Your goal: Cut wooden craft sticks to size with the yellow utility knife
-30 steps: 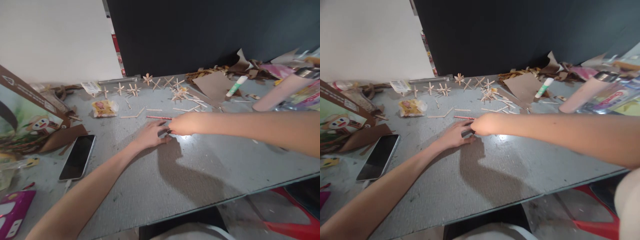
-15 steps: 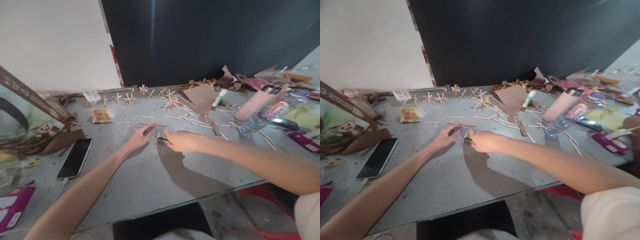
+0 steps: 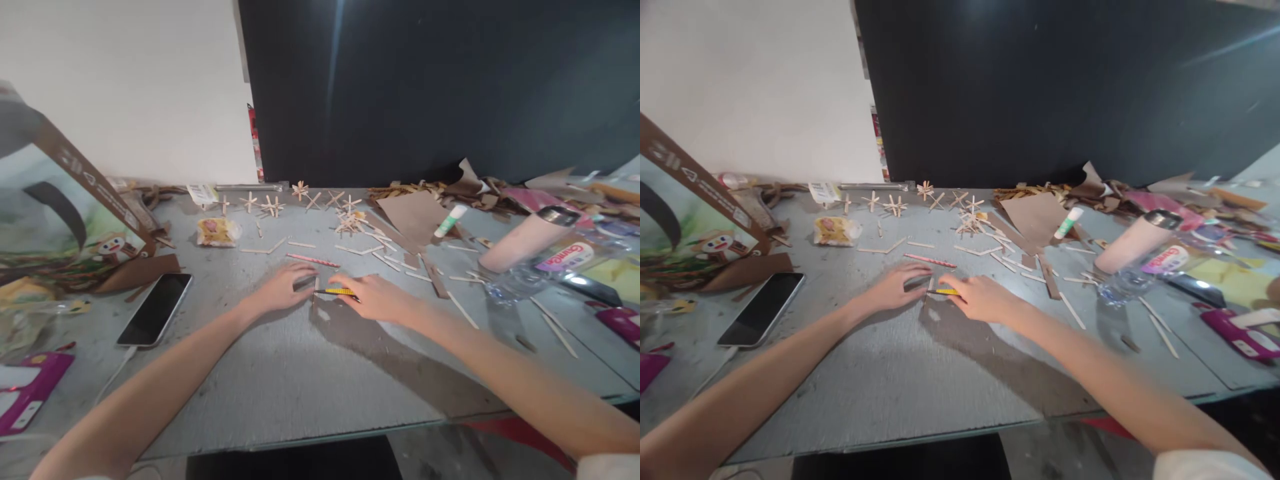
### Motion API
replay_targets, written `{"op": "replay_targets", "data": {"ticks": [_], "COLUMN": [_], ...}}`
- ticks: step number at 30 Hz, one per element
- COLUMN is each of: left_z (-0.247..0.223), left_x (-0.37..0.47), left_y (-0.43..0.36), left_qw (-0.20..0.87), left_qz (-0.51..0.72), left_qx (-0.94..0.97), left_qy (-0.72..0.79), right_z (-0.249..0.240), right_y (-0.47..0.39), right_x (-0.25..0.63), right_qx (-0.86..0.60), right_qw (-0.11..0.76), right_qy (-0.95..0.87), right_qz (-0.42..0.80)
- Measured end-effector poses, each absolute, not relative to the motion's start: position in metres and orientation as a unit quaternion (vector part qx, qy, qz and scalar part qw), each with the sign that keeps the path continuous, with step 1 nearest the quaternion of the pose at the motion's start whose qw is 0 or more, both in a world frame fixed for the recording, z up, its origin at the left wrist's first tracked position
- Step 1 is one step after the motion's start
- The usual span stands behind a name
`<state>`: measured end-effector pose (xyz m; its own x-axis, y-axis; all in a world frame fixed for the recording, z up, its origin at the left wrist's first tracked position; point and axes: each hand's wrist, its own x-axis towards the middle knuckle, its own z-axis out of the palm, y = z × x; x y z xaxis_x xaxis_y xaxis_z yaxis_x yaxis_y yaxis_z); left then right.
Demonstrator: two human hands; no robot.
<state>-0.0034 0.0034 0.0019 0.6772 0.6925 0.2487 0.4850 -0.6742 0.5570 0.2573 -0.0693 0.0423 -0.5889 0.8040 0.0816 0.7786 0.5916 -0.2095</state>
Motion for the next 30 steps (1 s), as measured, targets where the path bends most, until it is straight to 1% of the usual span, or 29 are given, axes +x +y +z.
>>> {"op": "replay_targets", "data": {"ticks": [3, 7, 9, 15, 20, 22, 25, 27, 30], "left_z": [0.008, 0.014, 0.014, 0.012, 0.020, 0.025, 0.031, 0.035, 0.040], "left_x": [-0.004, -0.001, 0.001, 0.008, 0.019, 0.024, 0.034, 0.041, 0.048], "left_y": [-0.002, -0.008, -0.010, -0.008, -0.010, -0.016, -0.031, -0.042, -0.057], "left_qw": [0.191, 0.182, 0.192, 0.245, 0.247, 0.223, 0.143, 0.097, 0.069], "left_qz": [0.176, 0.145, 0.135, 0.155, 0.186, 0.201, 0.188, 0.142, 0.061], "left_qx": [0.904, 0.910, 0.906, 0.885, 0.873, 0.869, 0.847, 0.831, 0.827], "left_qy": [0.339, 0.343, 0.352, 0.364, 0.376, 0.393, 0.476, 0.529, 0.555], "right_z": [0.027, 0.004, -0.006, -0.016, -0.014, -0.013, -0.013, -0.013, -0.012], "right_y": [-0.055, -0.044, -0.043, -0.048, -0.047, -0.046, -0.048, -0.049, -0.049], "right_x": [0.274, 0.289, 0.291, 0.288, 0.288, 0.288, 0.288, 0.287, 0.285], "right_qx": [-0.398, -0.391, -0.394, -0.382, -0.400, -0.413, -0.431, -0.437, -0.438], "right_qw": [0.130, 0.264, 0.301, 0.319, 0.348, 0.350, 0.367, 0.380, 0.388], "right_qy": [-0.899, -0.871, -0.860, -0.865, -0.846, -0.838, -0.821, -0.812, -0.808], "right_qz": [0.124, 0.138, 0.123, 0.069, 0.063, 0.063, 0.066, 0.071, 0.074]}}
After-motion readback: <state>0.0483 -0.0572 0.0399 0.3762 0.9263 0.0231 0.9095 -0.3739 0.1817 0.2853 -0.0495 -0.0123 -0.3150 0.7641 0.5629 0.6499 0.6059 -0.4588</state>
